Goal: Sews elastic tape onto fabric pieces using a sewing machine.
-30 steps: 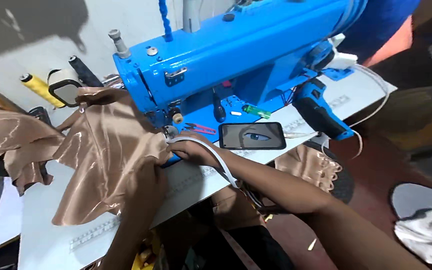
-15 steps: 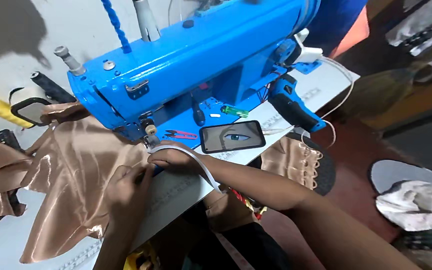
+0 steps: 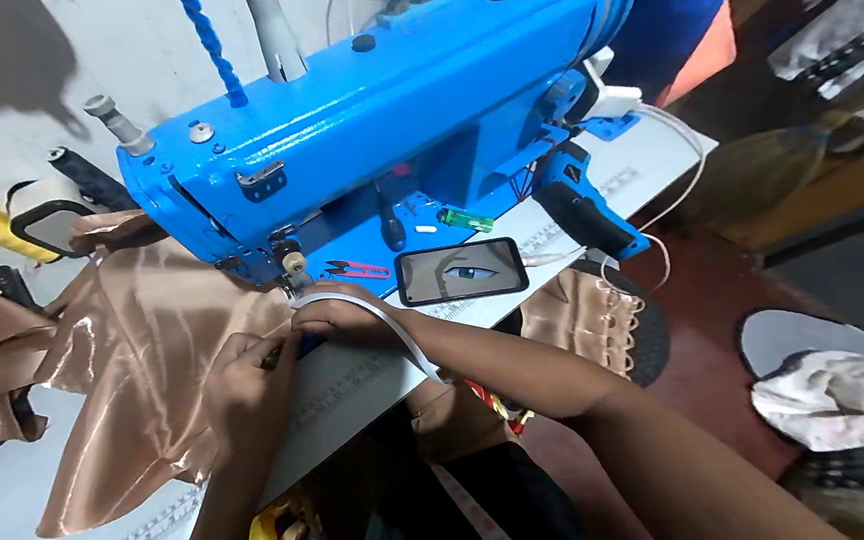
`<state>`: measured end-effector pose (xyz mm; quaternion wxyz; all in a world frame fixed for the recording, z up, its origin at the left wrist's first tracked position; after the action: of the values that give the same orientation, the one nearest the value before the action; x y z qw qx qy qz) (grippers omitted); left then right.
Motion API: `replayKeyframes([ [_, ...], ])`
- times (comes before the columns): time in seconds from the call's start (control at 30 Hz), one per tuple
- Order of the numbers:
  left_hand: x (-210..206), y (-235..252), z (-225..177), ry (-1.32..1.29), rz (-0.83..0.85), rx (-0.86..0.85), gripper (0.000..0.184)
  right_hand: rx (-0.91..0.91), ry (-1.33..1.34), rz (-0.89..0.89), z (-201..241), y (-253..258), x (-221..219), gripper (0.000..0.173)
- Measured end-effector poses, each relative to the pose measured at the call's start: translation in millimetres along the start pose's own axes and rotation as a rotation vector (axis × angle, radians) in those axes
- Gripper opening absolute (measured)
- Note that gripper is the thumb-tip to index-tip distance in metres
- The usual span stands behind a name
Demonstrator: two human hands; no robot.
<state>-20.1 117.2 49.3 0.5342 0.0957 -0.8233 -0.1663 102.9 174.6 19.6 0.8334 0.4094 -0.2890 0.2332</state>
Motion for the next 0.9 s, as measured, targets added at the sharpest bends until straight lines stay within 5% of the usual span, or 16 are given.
replayKeyframes([
  [0.5,14,-17,-31,0.14,0.049,-0.197,0.029,0.006,0.032,0.038,-1,-2,-1,0.018],
  [0.7,7,-8,-27,0.227,0.143,-0.031,0.046,0.014,0.033,0.037,0,-4,0,0.018],
  [0.9,10,-7,-18,0.169,0.177,0.115,0.044,-0.087,0.044,0.125,-2,-1,2,0.024],
])
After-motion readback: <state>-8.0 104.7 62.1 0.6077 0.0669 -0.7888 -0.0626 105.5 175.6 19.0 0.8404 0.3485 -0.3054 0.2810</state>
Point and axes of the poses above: each hand's wrist, its own y-axis towards the middle knuckle, its own x-axis out of the back of the hand, z = x × y, the point moved 7 cm from there along y, towards the middle knuckle
